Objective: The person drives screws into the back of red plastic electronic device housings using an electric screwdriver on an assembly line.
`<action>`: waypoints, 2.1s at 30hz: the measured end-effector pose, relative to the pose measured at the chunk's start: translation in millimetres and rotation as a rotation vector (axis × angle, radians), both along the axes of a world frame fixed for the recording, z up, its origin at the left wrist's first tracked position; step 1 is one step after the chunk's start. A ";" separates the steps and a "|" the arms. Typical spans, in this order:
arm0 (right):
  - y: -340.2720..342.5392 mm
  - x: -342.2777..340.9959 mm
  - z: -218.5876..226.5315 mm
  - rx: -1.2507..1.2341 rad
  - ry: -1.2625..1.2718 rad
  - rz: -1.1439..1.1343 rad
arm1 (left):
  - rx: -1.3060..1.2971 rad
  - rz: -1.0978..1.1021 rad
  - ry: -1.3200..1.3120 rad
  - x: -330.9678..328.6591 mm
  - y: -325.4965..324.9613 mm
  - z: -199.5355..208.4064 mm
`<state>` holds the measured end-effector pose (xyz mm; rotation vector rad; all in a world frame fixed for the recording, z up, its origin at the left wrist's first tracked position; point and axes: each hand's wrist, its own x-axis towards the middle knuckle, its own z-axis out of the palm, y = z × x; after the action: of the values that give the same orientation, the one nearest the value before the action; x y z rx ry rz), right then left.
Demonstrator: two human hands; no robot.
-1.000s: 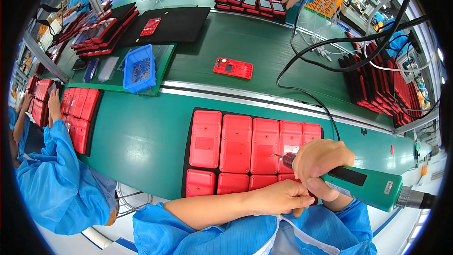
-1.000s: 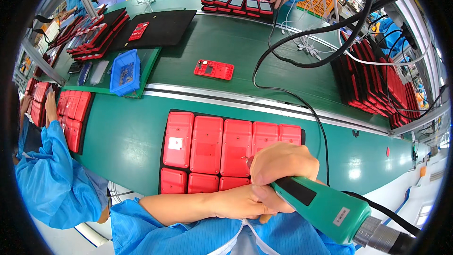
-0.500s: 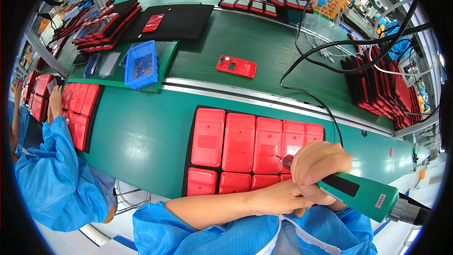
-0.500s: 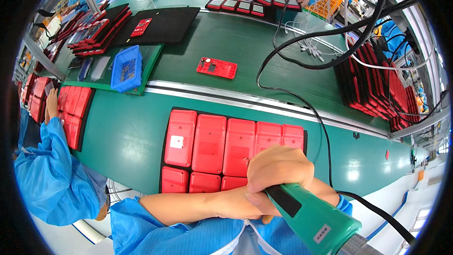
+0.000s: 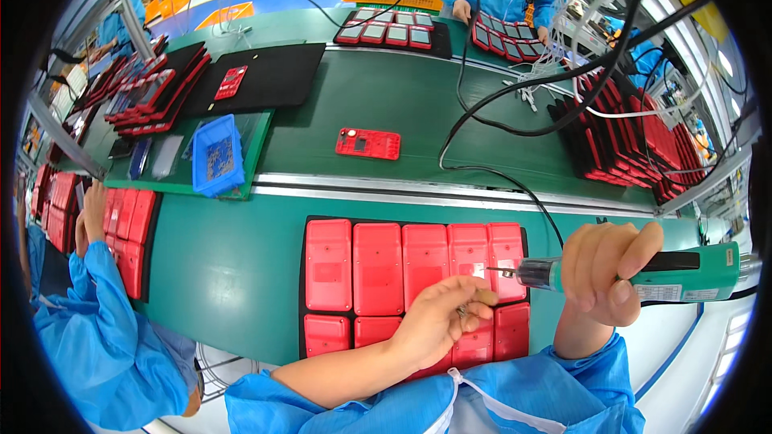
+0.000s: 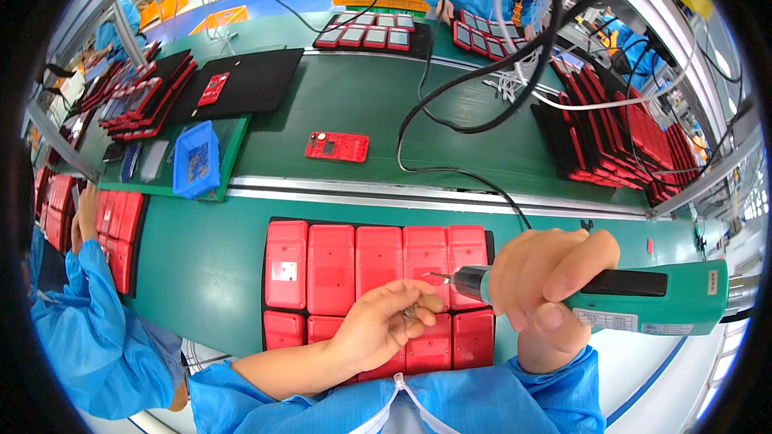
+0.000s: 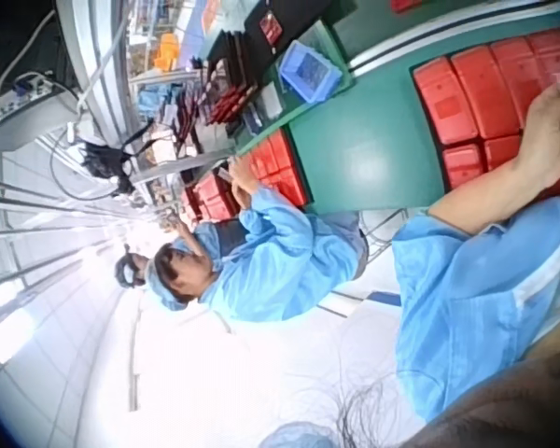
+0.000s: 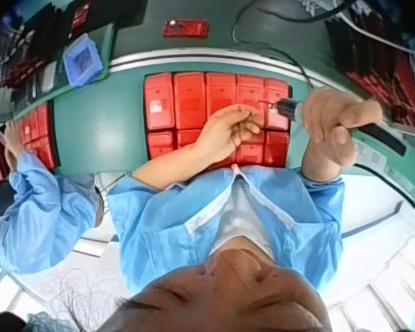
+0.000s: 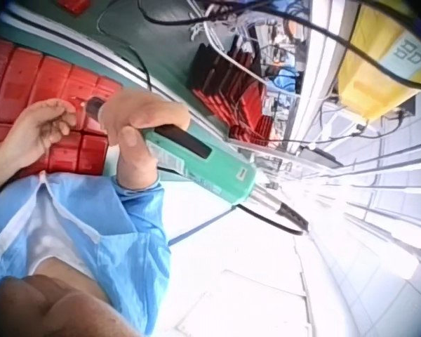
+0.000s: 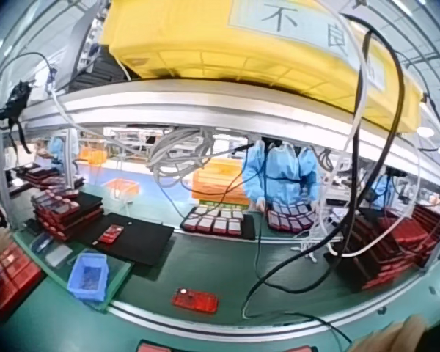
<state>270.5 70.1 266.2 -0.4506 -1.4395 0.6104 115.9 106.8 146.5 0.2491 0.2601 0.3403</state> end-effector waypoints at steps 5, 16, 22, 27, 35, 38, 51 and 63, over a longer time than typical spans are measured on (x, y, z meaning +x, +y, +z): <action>-9.8 -1.0 0.7 0.004 0.044 0.025 | 0.013 0.047 0.042 4.4 -0.7 4.5; -15.3 -4.0 1.8 -0.043 0.130 0.071 | 0.096 0.097 0.028 4.5 -0.3 6.1; -18.8 -5.5 4.7 -0.060 0.133 0.068 | 0.129 0.061 0.083 2.9 0.8 9.0; -22.8 -3.5 7.2 -0.114 0.164 0.105 | 0.118 -0.022 0.056 1.1 0.0 3.5; -18.8 1.3 6.8 0.006 0.059 0.049 | 0.024 -0.068 -0.015 4.2 -2.7 10.7; -15.5 -1.3 2.9 -0.002 0.029 0.015 | -0.085 -0.168 0.181 5.3 -10.5 8.3; 9.4 -29.4 -35.3 -0.178 -0.110 0.114 | 0.490 -0.652 0.019 2.0 -18.7 5.8; 18.2 -30.9 -49.9 -0.170 -0.166 0.111 | 0.449 -0.573 0.040 3.2 -18.1 5.1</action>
<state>239.6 88.3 216.3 -0.5682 -1.5845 0.8043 119.2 88.7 151.6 0.7540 0.1393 -0.1811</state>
